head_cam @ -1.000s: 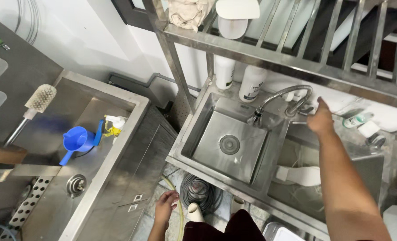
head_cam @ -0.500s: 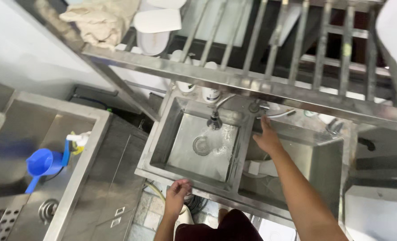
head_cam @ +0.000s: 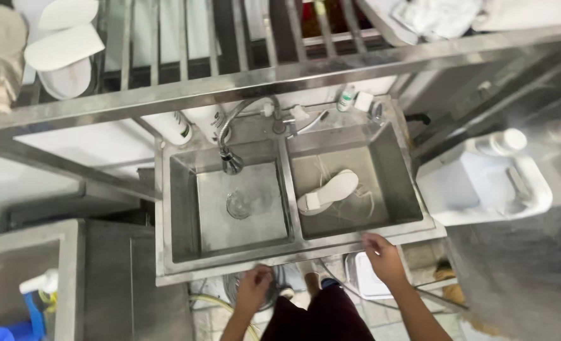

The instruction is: The person uses a handheld steam cleaner to treat the soles and uppers of two sneakers on a perforated metal tray, then moves them to a stainless steel sink, adds liquid from a white bottle, and rinses the shoes under running water.

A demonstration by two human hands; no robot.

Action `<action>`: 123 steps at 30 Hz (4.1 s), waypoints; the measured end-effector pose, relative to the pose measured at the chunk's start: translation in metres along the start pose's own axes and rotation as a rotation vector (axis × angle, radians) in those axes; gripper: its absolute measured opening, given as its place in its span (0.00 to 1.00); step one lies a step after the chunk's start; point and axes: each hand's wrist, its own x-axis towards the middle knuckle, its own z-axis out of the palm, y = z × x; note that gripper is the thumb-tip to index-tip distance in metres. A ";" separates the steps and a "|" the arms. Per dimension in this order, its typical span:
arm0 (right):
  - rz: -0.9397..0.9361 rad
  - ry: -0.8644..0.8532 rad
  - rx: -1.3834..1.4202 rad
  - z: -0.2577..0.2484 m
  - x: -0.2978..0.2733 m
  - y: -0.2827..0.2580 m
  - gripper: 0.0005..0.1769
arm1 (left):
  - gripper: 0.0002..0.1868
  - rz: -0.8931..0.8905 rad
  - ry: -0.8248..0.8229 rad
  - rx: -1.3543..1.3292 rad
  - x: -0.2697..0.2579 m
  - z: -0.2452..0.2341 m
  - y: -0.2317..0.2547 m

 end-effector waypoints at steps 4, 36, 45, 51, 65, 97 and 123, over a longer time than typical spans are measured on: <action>0.307 0.153 -0.134 -0.036 -0.125 0.042 0.17 | 0.12 0.001 -0.264 0.099 -0.021 0.015 -0.012; 0.584 0.455 0.185 -0.443 -0.510 0.282 0.20 | 0.18 0.497 -1.019 0.313 -0.360 0.599 0.186; 0.163 0.147 0.044 -0.530 -0.240 0.263 0.29 | 0.32 0.657 -0.141 0.103 -0.333 0.706 0.317; -0.130 0.012 -0.015 -0.559 -0.135 0.238 0.36 | 0.35 0.587 0.165 0.255 -0.277 0.762 0.349; -0.199 -0.291 -0.186 -0.611 0.028 0.211 0.44 | 0.13 0.069 0.416 0.882 -0.150 0.767 0.345; -0.306 -0.717 -0.462 -0.551 -0.019 0.199 0.34 | 0.23 0.230 0.058 -0.749 -0.167 0.717 0.431; -0.013 -0.051 -0.494 -0.805 0.129 0.372 0.38 | 0.38 0.116 0.302 0.054 -0.099 0.893 0.311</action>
